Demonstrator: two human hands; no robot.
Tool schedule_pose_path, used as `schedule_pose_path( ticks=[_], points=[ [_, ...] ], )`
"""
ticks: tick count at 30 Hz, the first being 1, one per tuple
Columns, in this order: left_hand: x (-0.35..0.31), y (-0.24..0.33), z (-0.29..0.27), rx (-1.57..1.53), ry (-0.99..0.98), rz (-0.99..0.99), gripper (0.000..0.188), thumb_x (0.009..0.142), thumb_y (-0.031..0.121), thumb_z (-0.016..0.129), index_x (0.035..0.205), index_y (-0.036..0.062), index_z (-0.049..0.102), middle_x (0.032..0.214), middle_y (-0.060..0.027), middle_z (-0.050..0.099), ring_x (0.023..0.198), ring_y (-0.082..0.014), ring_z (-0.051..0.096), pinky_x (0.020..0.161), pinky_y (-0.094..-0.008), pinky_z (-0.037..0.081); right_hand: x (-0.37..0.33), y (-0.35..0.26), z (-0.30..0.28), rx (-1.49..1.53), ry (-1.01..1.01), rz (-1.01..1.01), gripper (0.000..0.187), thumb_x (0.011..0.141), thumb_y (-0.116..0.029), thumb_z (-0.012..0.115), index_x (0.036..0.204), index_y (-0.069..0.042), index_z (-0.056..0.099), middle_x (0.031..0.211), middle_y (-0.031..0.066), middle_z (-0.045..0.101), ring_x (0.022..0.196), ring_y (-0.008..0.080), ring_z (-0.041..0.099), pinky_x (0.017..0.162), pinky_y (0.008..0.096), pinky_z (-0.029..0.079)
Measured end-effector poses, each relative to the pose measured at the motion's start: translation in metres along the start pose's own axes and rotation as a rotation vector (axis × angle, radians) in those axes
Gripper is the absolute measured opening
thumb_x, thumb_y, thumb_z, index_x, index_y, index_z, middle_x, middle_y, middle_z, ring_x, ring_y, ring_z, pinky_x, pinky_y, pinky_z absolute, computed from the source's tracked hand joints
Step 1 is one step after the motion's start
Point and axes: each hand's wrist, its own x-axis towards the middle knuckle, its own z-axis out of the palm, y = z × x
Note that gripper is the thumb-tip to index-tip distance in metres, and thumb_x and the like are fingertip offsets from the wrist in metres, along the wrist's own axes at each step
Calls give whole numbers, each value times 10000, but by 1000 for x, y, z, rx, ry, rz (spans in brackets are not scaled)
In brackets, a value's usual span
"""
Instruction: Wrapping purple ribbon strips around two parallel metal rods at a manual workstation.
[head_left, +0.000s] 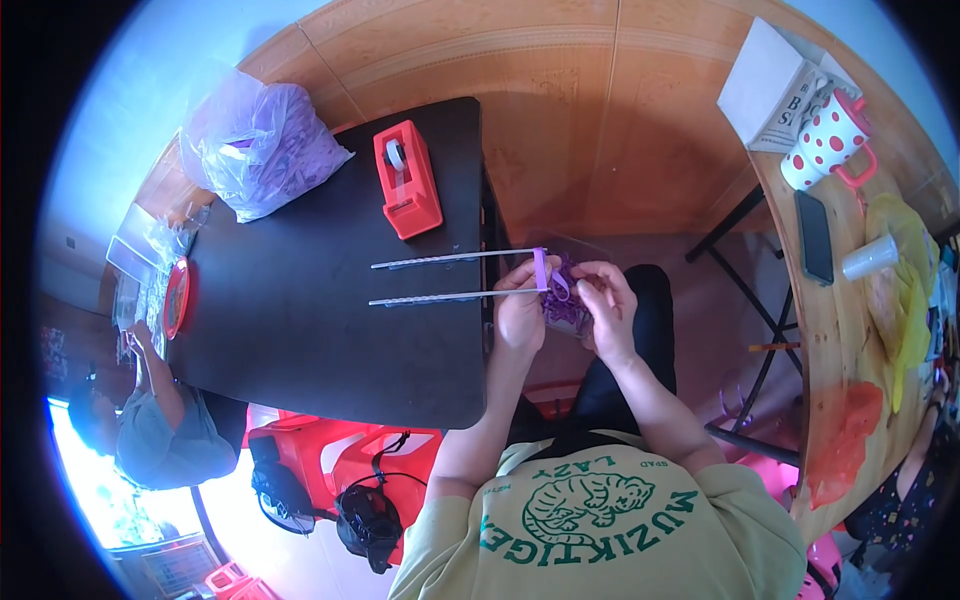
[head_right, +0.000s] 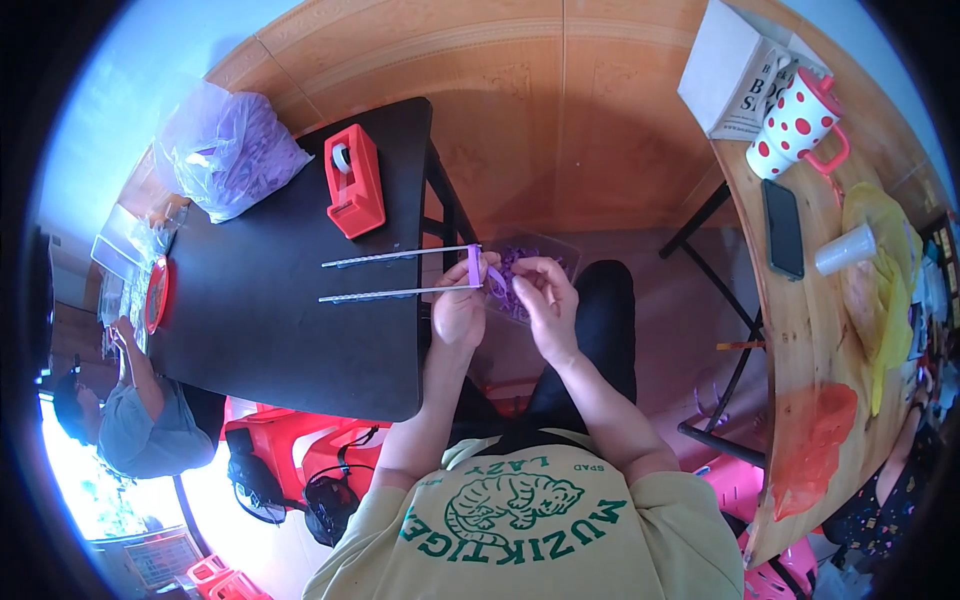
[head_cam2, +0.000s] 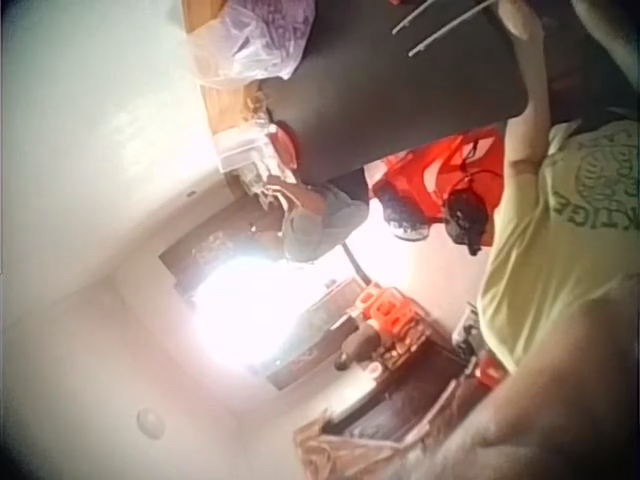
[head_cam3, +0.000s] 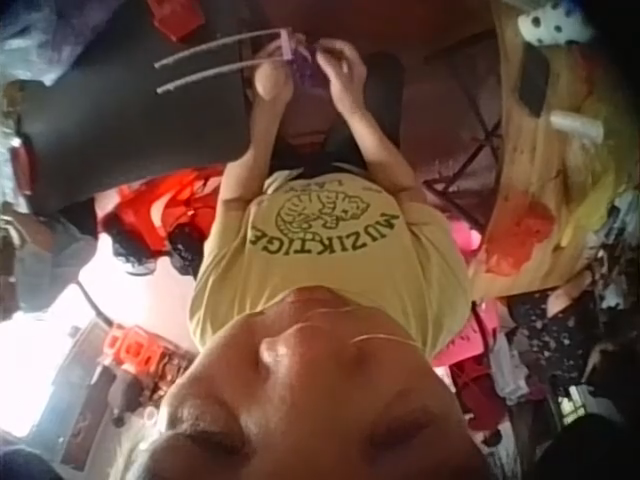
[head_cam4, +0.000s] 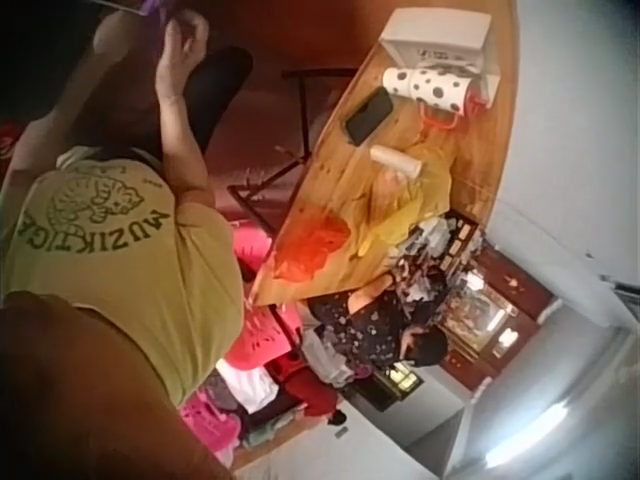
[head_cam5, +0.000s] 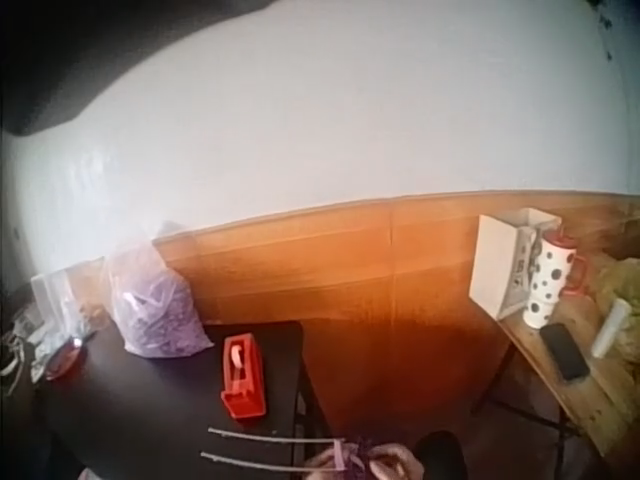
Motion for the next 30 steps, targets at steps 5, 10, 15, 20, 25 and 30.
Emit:
schedule_pose_path(
  ticks=[5, 10, 15, 20, 25, 30],
  points=[
    [0, -1, -5, -16, -5, -21, 195, 902, 114, 586, 1025, -18, 660, 1023, -109, 652, 902, -166, 596, 792, -277, 439, 0, -4, 8, 18, -108, 91, 139, 890, -2, 549, 1021, 16, 588, 883, 42, 601, 806, 94, 564, 794, 229, 446],
    [-2, 1, 0, -22, 16, -51, 197, 903, 125, 583, 1029, -8, 656, 1033, -109, 651, 926, -176, 600, 805, -284, 440, 3, 3, 0, 498, -134, 393, 110, 877, 6, 565, 972, -10, 616, 876, 45, 612, 778, 114, 583, 756, 237, 466],
    [-2, 1, -3, -38, -6, -37, 194, 900, 119, 582, 1032, -5, 653, 1037, -106, 651, 943, -181, 597, 841, -294, 438, 3, 1, 5, 485, -81, 365, 113, 872, 16, 572, 975, -18, 599, 850, 38, 608, 742, 112, 581, 704, 231, 471],
    [-4, 2, -2, -76, 2, -35, 181, 897, 42, 566, 1037, -16, 665, 1012, -106, 669, 925, -184, 623, 847, -293, 474, -2, -1, 10, 260, -112, 216, 130, 855, 58, 581, 964, -14, 588, 844, 29, 604, 748, 78, 571, 704, 205, 473],
    [-21, 2, 1, 28, 71, -108, 187, 898, 58, 560, 1044, -10, 654, 1035, -117, 654, 953, -191, 599, 877, -313, 440, -8, -1, 16, 146, -57, 140, 121, 855, 86, 575, 932, -6, 587, 838, 22, 601, 763, 55, 570, 730, 193, 482],
    [-33, 8, 6, 15, 115, -70, 171, 892, 10, 557, 1021, -19, 667, 1011, -132, 667, 947, -194, 615, 884, -313, 459, -12, -3, 24, 86, -29, 100, 113, 853, 96, 576, 920, 5, 583, 818, 21, 602, 728, 55, 576, 724, 202, 494]
  ],
)
